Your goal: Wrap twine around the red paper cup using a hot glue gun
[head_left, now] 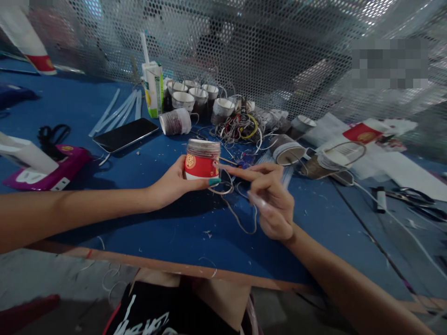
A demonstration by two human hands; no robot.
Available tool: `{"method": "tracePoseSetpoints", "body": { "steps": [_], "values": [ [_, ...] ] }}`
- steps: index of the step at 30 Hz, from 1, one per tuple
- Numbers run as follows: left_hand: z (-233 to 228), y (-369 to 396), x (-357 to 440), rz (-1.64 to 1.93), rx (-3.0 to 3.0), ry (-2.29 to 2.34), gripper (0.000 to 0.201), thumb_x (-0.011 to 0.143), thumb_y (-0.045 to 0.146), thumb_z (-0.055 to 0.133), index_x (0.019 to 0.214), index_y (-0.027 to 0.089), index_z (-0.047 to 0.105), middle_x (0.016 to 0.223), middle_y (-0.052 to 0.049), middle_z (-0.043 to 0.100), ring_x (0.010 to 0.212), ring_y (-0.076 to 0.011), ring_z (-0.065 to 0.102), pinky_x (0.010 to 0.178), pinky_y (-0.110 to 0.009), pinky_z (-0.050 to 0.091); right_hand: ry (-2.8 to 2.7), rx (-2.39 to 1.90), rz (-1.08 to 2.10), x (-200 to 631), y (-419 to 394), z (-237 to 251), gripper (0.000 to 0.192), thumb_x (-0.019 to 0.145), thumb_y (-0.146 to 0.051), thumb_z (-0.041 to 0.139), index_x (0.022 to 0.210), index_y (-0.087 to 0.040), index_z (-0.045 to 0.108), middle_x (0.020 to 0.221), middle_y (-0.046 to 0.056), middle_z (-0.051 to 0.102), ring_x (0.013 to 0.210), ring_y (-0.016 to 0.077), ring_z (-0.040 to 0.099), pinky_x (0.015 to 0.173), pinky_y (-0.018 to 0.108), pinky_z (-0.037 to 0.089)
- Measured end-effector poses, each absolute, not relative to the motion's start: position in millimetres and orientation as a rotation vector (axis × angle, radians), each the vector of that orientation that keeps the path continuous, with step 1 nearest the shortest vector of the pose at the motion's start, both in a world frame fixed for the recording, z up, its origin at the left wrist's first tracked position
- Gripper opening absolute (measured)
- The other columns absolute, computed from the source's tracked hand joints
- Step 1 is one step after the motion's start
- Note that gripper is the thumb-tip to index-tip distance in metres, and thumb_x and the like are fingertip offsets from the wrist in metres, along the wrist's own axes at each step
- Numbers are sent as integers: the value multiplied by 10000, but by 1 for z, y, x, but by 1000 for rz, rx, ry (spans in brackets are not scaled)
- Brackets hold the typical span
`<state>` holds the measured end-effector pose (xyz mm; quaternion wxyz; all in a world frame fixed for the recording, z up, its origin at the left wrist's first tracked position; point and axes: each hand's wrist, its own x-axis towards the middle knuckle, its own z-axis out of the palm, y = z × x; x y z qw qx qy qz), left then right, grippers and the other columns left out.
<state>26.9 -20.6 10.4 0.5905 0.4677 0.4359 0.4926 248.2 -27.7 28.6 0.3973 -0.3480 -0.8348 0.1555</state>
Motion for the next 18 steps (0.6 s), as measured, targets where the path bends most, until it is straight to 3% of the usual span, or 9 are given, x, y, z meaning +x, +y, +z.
{"method": "tracePoseSetpoints", "body": {
  "steps": [5,12,18],
  "values": [
    [10,-21,26,1119,1076,906,648,552,212,876,1108,158,547,1171,-100,690,1099,-272,656,981,-433,516,-2188,-706,582,245,-28,33,212,914,-423,434,785,-255,430,1278,25,695,1054,290,489,969,554,360],
    [10,-21,24,1083,1023,792,649,546,221,899,1110,143,586,1096,-89,719,1026,-251,682,980,-431,507,-1758,-708,726,242,-21,27,242,890,-330,506,662,-247,507,902,52,730,997,269,576,960,473,403],
    [9,-20,24,1083,1018,776,628,537,246,912,1072,149,597,1065,-78,717,1014,-246,672,968,-426,499,-1408,-656,823,235,-16,32,210,845,-327,534,655,-241,511,819,38,738,815,240,663,805,406,483]
  ]
}}
